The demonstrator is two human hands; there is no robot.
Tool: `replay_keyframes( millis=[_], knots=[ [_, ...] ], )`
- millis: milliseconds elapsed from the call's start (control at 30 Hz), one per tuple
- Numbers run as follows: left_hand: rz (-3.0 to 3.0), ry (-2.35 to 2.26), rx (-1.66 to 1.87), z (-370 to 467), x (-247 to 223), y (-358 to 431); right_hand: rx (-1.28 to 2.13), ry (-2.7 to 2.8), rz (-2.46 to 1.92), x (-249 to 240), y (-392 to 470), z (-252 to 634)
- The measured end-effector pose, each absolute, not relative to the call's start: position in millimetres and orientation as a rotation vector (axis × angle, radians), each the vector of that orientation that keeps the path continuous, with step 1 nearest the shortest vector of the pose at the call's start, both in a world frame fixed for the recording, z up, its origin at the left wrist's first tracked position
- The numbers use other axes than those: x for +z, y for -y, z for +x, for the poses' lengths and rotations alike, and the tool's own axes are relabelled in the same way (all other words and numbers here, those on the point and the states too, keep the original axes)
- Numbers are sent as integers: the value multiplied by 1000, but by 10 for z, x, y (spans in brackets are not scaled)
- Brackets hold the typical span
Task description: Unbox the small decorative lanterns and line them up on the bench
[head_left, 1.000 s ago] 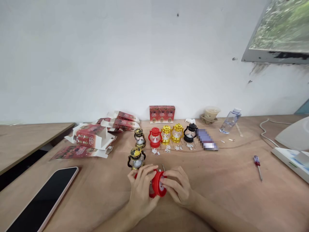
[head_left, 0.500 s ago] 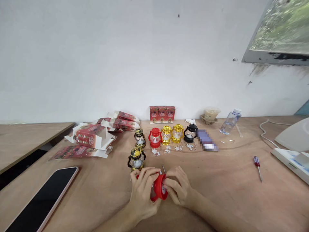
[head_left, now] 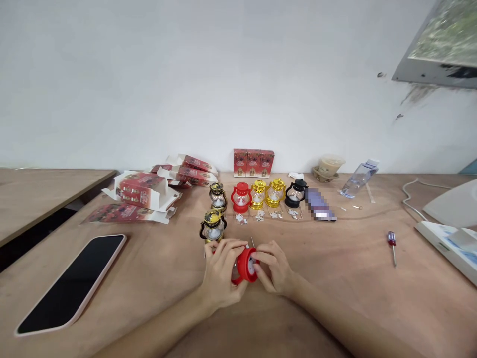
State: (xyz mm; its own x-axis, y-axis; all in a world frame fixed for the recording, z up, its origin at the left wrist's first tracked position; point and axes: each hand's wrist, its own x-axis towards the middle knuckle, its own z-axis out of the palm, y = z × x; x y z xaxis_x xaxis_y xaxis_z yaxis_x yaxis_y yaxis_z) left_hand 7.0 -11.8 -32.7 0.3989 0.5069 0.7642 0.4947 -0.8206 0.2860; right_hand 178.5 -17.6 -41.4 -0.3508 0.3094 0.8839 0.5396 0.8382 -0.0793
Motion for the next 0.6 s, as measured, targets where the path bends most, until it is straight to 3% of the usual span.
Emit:
replay_keyframes(
  millis=[600],
  knots=[
    [2628, -1049, 1484, 86, -357, 101, -56, 1902, -689, -446, 219, 1772]
  ],
)
